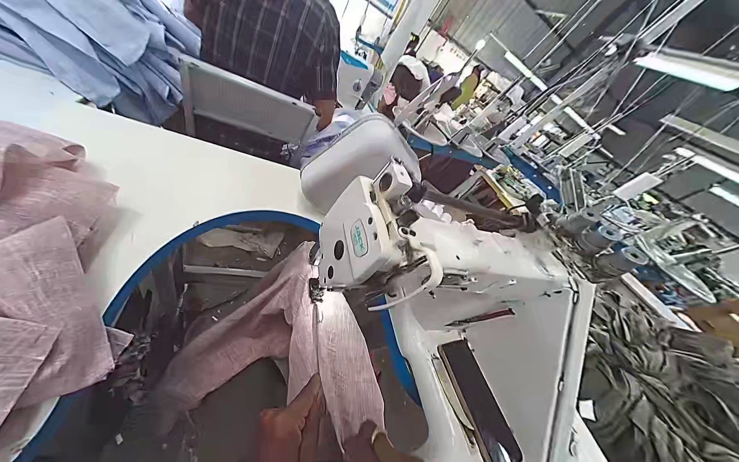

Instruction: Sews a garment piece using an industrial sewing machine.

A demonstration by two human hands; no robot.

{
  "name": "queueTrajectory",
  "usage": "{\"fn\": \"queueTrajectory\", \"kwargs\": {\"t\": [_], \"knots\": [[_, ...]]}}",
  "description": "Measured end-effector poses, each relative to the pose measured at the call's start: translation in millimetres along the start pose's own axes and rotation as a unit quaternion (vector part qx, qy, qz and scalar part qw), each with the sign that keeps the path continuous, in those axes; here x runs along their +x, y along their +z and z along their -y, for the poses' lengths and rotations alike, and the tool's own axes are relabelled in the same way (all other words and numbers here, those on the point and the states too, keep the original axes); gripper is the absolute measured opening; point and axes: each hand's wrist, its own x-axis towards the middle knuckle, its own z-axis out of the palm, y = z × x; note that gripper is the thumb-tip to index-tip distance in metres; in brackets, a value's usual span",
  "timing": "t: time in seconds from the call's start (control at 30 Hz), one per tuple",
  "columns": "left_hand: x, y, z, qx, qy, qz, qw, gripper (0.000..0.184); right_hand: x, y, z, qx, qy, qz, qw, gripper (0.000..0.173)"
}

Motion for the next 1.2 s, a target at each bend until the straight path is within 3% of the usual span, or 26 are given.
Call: {"fn": "queueTrajectory", "kwargs": {"t": [0.1,0.23,0.43,0.57,0.77,1.2], "knots": [[-9,7,3,0.039,0.033,-0.025,0.998,0.034,4,6,1,-0.043,0.035,0.011,0.998,0.011],[-6,4,9,-0.004,0.024,-0.016,1.000,0.034,5,31,-17,-0.022,0.005,-0.052,0.998,0.007],[-2,2,7,0.006,0.036,-0.012,0.999,0.033,1,29,-22,0.024,-0.036,-0.110,0.993,0.018],[1,2,9,0.012,0.036,-0.004,0.999,0.034,-10,27,-20,0.016,-0.089,-0.102,0.991,0.019],[-1,2,9,0.018,0.030,0.001,0.999,0.032,-9,11,-13,-0.016,-0.104,-0.070,0.992,0.017],[11,-1,10,-0.053,-0.016,0.039,0.998,0.030,-3,6,-10,0.005,-0.123,-0.140,0.983,0.018]]}}
